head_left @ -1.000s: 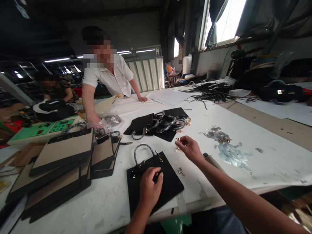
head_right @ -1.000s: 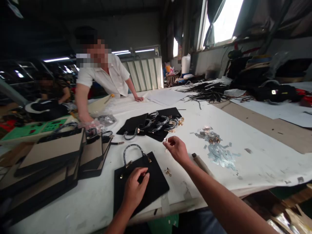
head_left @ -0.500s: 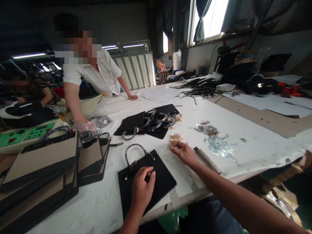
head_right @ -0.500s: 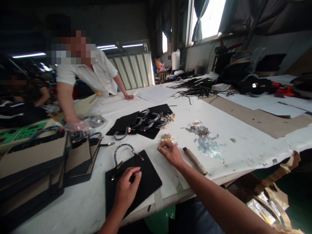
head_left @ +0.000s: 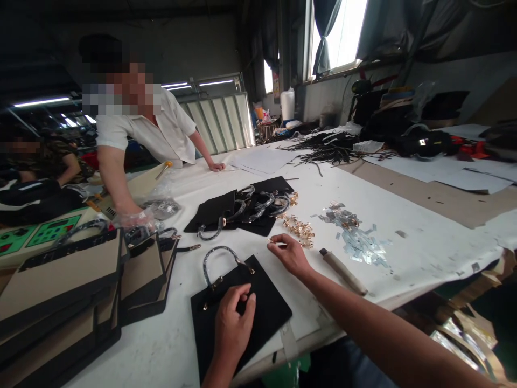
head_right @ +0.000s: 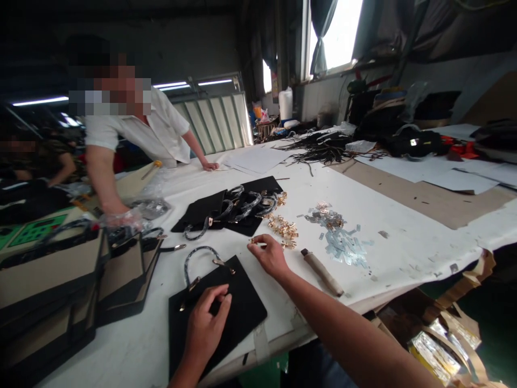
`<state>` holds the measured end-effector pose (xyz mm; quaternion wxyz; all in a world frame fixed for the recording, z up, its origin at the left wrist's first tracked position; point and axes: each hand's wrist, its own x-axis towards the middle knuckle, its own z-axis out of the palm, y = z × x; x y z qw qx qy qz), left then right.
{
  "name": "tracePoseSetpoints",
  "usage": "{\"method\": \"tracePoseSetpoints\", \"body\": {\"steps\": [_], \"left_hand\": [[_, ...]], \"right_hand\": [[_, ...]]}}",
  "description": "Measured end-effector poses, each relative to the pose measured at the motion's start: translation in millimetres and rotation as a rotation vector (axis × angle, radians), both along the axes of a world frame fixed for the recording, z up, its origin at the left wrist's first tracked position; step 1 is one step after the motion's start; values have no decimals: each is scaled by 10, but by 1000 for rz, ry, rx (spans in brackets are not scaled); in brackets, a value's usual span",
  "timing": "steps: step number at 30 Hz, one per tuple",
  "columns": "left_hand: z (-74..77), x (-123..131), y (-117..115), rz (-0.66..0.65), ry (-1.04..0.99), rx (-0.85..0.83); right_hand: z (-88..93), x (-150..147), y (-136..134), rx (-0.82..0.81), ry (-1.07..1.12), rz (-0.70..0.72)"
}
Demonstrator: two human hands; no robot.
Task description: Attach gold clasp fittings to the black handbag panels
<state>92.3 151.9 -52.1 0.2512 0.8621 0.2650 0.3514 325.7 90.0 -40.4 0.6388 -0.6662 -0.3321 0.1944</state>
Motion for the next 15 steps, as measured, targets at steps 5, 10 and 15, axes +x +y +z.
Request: {"method": "tracePoseSetpoints", "body": {"steps": [5,10,15], "left_hand": [[41,-45,-57,14,-74,-156],[4,-70,-77,74,-189,-321],[-42,-80,-58,73,-226,-439]], "right_hand": [[-102,-688,-170,169,-21,213],[-145,-891,-131,174,30,342],[-105,-783,-148,106,2,533]]}}
